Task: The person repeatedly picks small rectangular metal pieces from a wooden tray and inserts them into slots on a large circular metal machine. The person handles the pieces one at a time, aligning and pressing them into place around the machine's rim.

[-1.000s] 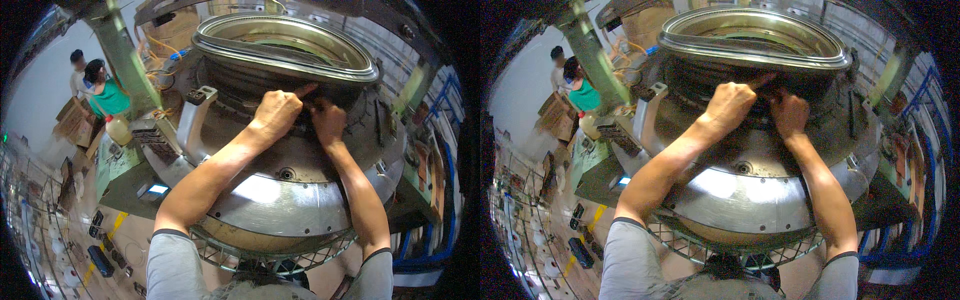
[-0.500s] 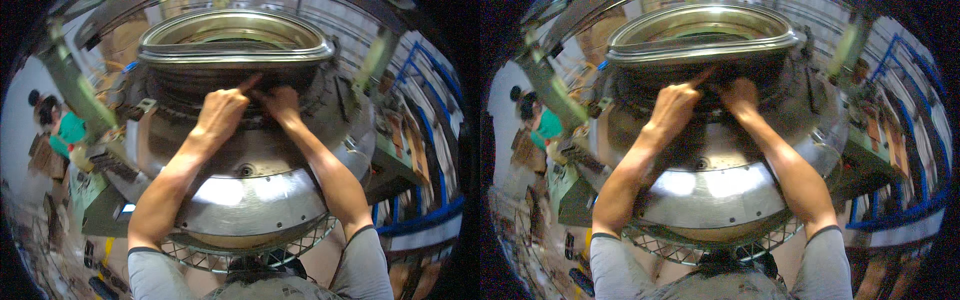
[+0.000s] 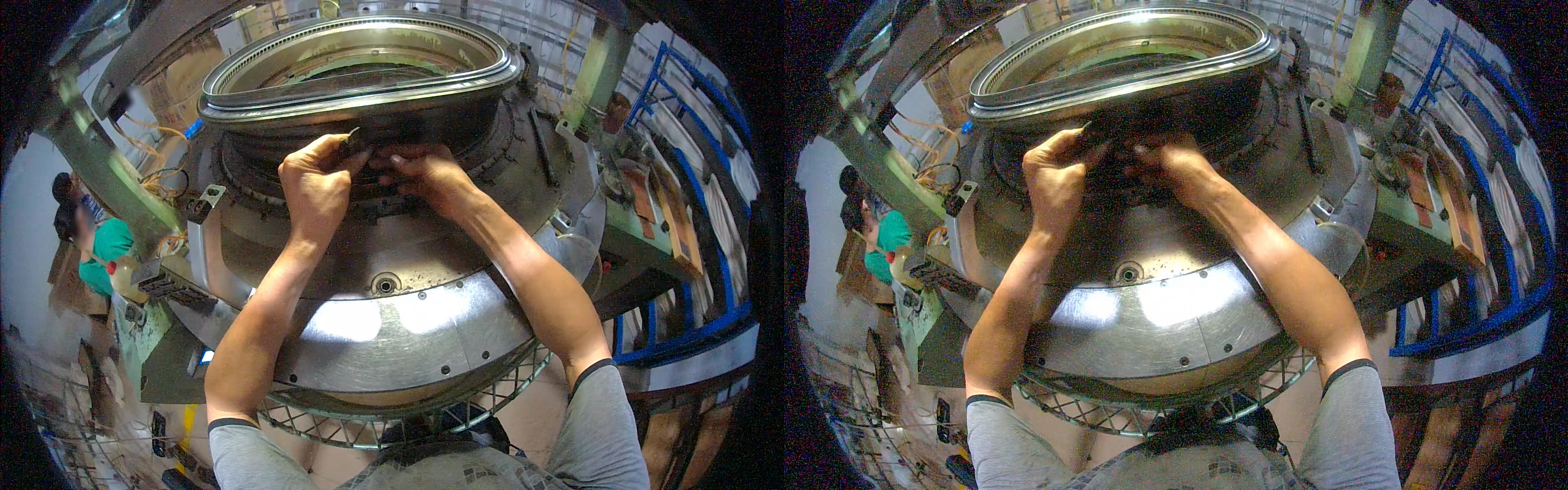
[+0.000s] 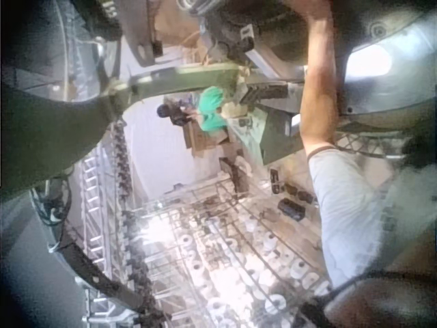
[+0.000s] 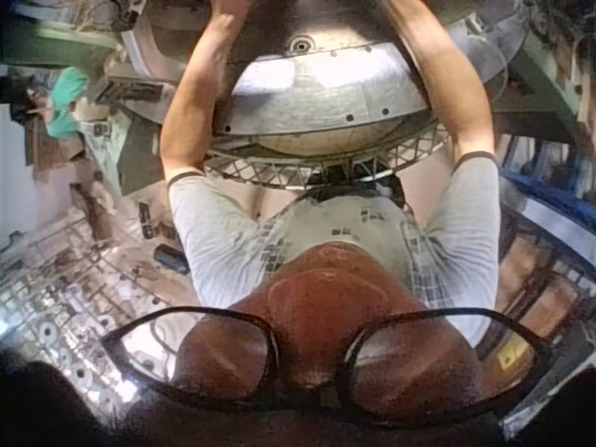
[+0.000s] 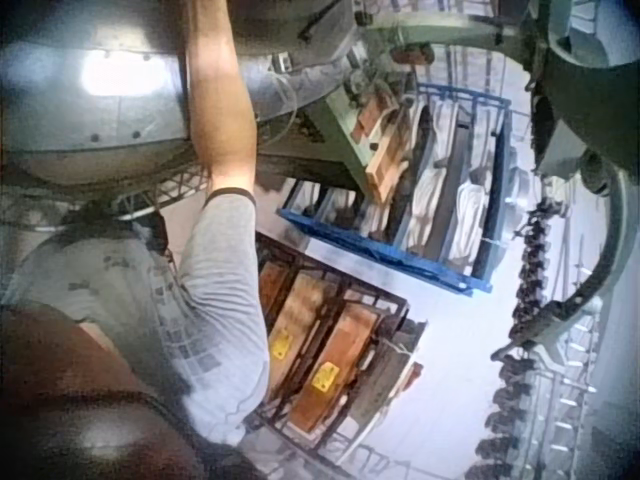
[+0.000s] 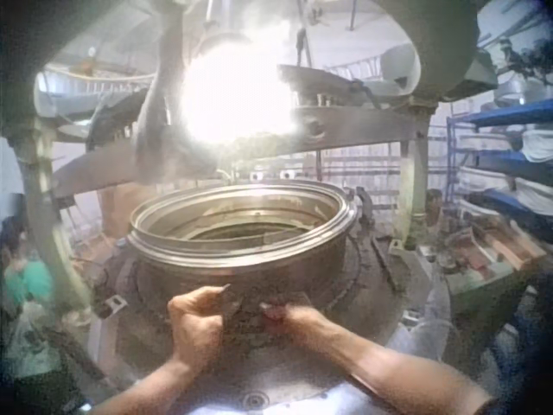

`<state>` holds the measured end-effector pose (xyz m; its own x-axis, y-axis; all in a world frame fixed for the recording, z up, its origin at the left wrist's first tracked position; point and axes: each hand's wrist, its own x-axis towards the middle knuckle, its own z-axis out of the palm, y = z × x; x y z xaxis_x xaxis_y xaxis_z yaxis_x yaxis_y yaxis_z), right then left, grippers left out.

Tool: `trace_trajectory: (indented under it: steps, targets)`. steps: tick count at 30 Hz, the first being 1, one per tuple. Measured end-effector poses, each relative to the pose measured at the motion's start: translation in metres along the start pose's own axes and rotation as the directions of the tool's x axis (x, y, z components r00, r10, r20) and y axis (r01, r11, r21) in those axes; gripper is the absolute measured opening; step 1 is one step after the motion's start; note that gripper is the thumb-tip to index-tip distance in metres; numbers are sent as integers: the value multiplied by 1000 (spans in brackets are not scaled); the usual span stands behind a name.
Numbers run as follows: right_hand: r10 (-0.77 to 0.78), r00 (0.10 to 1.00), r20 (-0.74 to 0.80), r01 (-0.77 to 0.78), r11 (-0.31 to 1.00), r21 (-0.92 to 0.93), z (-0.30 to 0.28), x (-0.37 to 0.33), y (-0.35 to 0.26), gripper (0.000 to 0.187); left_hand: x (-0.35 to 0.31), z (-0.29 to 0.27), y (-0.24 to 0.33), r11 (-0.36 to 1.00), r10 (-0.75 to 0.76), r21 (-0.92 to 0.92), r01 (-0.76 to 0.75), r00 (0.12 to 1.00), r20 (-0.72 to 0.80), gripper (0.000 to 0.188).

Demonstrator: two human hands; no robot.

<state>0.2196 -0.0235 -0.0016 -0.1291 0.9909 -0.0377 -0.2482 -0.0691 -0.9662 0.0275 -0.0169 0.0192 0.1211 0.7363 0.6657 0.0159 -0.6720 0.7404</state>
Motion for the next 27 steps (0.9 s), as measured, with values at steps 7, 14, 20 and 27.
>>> trace_trajectory:
  steps: [7, 14, 20, 27]
  targets:
    - [-279, 960, -38, 268, 946, -181, -4, -5, -6, 23, 2, -3, -8, 861, -346, -358, 360, 932, 106, 18]
    - [-423, 901, 98, 404, 732, -549, -18, -31, 11, 12, 4, 16, -1, 751, -467, -406, 520, 854, 230, 17]
    - [-253, 954, 163, 300, 835, -461, -36, -38, 17, 12, 4, 28, 4, 709, -550, -274, 649, 753, 361, 22]
    - [-106, 977, 187, 174, 902, -396, -42, -46, 15, 13, -2, 20, -3, 579, -600, -332, 745, 665, 445, 20]
